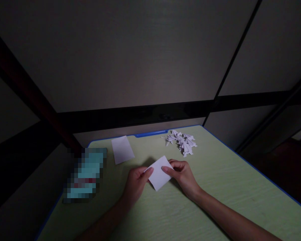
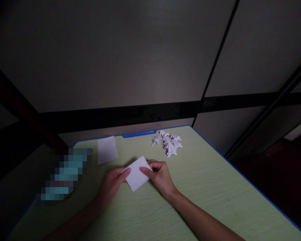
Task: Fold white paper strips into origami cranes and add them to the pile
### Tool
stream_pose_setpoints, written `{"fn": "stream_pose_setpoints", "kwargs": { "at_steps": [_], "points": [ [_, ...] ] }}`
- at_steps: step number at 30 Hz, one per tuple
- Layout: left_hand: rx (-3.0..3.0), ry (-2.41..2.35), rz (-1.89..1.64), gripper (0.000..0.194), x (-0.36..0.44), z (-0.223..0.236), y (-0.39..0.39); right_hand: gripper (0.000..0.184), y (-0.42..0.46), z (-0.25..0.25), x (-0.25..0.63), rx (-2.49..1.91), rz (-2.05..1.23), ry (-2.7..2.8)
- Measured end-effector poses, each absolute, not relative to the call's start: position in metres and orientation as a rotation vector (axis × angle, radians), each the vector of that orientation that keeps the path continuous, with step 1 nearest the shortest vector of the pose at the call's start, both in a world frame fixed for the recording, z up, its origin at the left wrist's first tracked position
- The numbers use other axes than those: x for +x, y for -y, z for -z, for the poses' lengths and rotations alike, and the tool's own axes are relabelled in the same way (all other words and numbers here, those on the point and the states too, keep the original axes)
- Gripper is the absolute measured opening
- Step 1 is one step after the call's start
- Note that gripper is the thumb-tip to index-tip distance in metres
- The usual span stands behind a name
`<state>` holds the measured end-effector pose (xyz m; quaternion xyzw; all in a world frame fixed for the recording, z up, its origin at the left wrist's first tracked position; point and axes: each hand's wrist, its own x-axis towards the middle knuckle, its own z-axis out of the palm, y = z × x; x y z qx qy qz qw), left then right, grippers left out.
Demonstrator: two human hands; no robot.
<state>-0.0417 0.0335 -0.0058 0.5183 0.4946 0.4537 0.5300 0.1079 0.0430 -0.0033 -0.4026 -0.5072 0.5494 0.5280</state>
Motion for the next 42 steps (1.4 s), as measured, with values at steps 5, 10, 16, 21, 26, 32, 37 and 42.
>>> {"fn": "stream_pose_setpoints", "kwargs": {
  "at_steps": [5, 10, 16, 21, 26, 32, 37, 42],
  "points": [
    [1.249, -1.195, -1.099, 0.03, -0.042, 0.0081, -0.0349, 0.014, -0.0446, 0.0077, 0.1084, -0.929, -1.338, 1.151],
    [1.282, -1.206, -1.101, 0.031, -0.0426, 0.009, -0.0346, 0.014, -0.0445, 0.0079, 0.1089, -0.92, -1.345, 1.135],
    [1.278, -1.227, -1.102, 0.031, -0.0422, 0.0093, -0.0341, 0.013, -0.0442, 0.0078, 0.1088, -0.926, -1.315, 1.154],
    [1.29, -1.225, -1.09, 0.031, -0.0421, 0.0077, -0.0338, 0.012, -0.0441, 0.0083, 0.109, -0.94, -1.31, 1.162],
    [1.29, -1.221, -1.106, 0.031, -0.0423, 0.0073, -0.0342, 0.013, -0.0435, 0.008, 0.1094, -0.936, -1.308, 1.172],
    [1.299, -1.239, -1.102, 0.031, -0.0426, 0.0073, -0.0339, 0.014, -0.0434, 0.0073, 0.1091, -0.935, -1.31, 1.171],
    [1.274, -1.233, -1.085, 0.03, -0.0417, 0.0067, -0.0337, 0.013, -0.0438, 0.0084, 0.11, -0.935, -1.294, 1.192],
    [1.268, -1.239, -1.08, 0.03, -0.0421, 0.0067, -0.0336, 0.014, -0.0442, 0.0082, 0.1102, -0.935, -1.284, 1.185]
  ]
}}
